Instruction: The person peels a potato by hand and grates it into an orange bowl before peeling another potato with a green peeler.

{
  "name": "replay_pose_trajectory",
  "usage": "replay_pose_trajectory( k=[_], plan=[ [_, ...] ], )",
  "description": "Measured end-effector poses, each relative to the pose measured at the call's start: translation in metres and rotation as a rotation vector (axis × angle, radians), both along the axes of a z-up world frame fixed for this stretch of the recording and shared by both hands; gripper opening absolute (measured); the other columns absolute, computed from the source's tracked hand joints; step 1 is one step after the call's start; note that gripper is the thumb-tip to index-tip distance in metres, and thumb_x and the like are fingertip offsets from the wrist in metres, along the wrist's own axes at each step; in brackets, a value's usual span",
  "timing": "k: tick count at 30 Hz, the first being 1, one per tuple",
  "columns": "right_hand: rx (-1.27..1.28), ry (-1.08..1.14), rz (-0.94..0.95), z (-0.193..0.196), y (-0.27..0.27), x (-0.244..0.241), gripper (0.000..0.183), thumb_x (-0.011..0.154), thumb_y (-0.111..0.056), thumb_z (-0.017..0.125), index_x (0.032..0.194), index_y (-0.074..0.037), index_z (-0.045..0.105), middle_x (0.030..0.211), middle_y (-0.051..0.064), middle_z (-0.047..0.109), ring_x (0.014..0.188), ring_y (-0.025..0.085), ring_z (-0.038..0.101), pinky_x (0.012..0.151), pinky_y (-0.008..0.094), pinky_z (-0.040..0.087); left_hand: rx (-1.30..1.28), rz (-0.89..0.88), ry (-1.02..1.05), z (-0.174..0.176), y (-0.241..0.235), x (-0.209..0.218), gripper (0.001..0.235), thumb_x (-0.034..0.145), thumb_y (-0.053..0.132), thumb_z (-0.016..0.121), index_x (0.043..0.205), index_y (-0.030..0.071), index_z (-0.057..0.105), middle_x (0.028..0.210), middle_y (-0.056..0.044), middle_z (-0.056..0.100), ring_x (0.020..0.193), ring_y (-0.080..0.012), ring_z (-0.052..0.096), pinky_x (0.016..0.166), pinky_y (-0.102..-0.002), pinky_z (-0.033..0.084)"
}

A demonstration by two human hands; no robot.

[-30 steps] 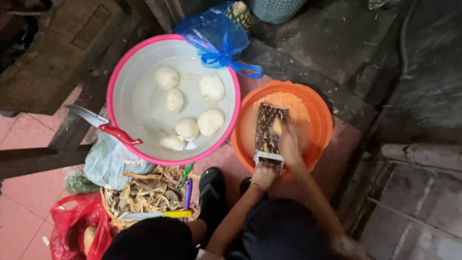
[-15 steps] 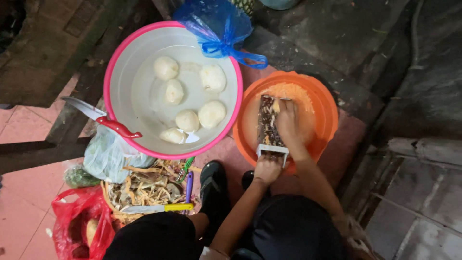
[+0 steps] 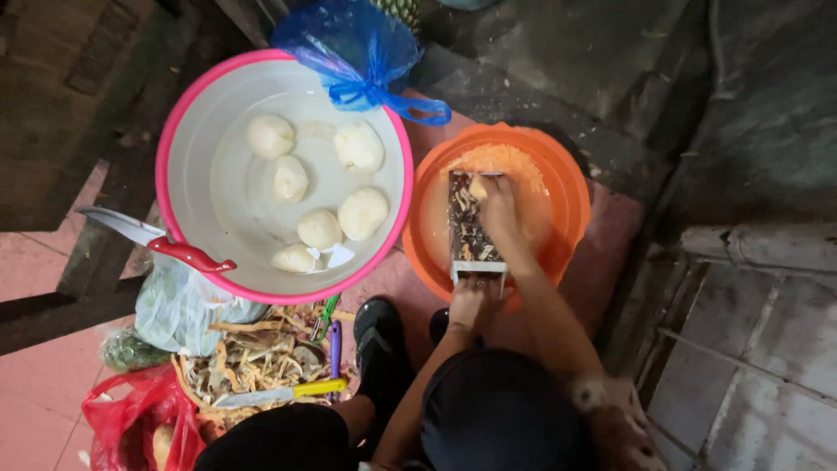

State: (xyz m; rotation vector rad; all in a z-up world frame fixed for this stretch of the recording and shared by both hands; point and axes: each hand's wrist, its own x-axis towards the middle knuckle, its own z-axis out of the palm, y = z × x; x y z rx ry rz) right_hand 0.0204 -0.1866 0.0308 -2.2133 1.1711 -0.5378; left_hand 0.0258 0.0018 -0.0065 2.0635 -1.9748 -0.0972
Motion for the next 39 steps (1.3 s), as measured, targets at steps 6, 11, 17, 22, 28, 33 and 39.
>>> replay_pose_trajectory(
  k=[6, 11, 17, 22, 28, 33, 39],
  plan=[
    [0.082, 0.054, -0.003, 0.053, 0.042, -0.034, 0.047, 0.091, 0.011, 0.055, 0.133, -0.005, 0.068, 0.115, 0.019, 0.067, 0.102, 0.032, 0.065, 0.089, 0.042, 0.055, -0.073, 0.042, -0.05, -0.019, -0.004, -0.001, 0.036, 0.088, 0.047, 0.062, 0.082, 0.013, 0.071, 0.077, -0.008, 0.069, 0.077, -0.0259, 0.066, 0.064, -0.04, 0.047],
    [0.423, -0.099, -0.262, 0.072, 0.096, -0.031, 0.025, 0.1, -0.007, 0.06, 0.123, -0.001, 0.069, 0.107, 0.019, 0.067, 0.098, 0.034, 0.067, 0.08, 0.041, 0.054, 0.144, -0.015, -0.145, -0.084, 0.015, -0.015, 0.022, 0.079, 0.036, 0.064, 0.072, 0.016, 0.07, 0.078, -0.004, 0.07, 0.086, -0.022, 0.067, 0.075, -0.037, 0.049],
    [-0.205, 0.071, -0.05, -0.049, -0.043, 0.023, 0.042, 0.071, 0.009, 0.063, 0.11, -0.003, 0.074, 0.112, 0.024, 0.069, 0.105, 0.042, 0.065, 0.093, 0.047, 0.053, -0.089, 0.054, -0.039, -0.019, 0.001, 0.001, 0.036, 0.085, 0.05, 0.064, 0.072, 0.017, 0.07, 0.065, -0.005, 0.067, 0.07, -0.0246, 0.068, 0.061, -0.041, 0.047],
    [0.174, 0.026, 0.036, 0.037, 0.064, -0.053, 0.03, 0.095, -0.002, 0.06, 0.123, -0.005, 0.07, 0.102, 0.016, 0.065, 0.093, 0.032, 0.065, 0.08, 0.042, 0.054, 0.03, 0.057, 0.114, -0.075, 0.01, -0.015, 0.029, 0.09, 0.042, 0.062, 0.075, 0.018, 0.069, 0.076, -0.003, 0.069, 0.081, -0.023, 0.067, 0.071, -0.038, 0.047],
    [0.286, -0.172, -0.175, 0.013, 0.05, -0.018, 0.024, 0.097, -0.01, 0.06, 0.116, 0.004, 0.065, 0.097, 0.021, 0.058, 0.087, 0.032, 0.056, 0.077, 0.044, 0.049, 0.062, 0.018, 0.051, -0.063, 0.018, -0.018, 0.034, 0.089, 0.047, 0.064, 0.076, 0.015, 0.068, 0.075, -0.005, 0.069, 0.075, -0.0219, 0.066, 0.072, -0.036, 0.048],
    [-0.204, -0.01, 0.046, -0.007, -0.012, 0.005, 0.047, 0.076, 0.011, 0.059, 0.12, -0.001, 0.069, 0.118, 0.023, 0.063, 0.1, 0.038, 0.065, 0.089, 0.045, 0.056, -0.156, 0.074, 0.103, -0.013, 0.003, 0.001, 0.042, 0.093, 0.051, 0.066, 0.071, 0.015, 0.066, 0.071, -0.006, 0.068, 0.073, -0.024, 0.067, 0.068, -0.04, 0.048],
    [-0.151, -0.098, 0.184, 0.068, 0.09, -0.043, 0.056, 0.074, 0.012, 0.056, 0.127, 0.0, 0.07, 0.102, 0.024, 0.062, 0.09, 0.04, 0.061, 0.079, 0.047, 0.051, -0.021, 0.022, -0.034, -0.096, 0.015, -0.013, 0.011, 0.081, 0.022, 0.062, 0.081, 0.016, 0.071, 0.08, -0.001, 0.069, 0.083, -0.0194, 0.066, 0.068, -0.036, 0.046]
  ],
)
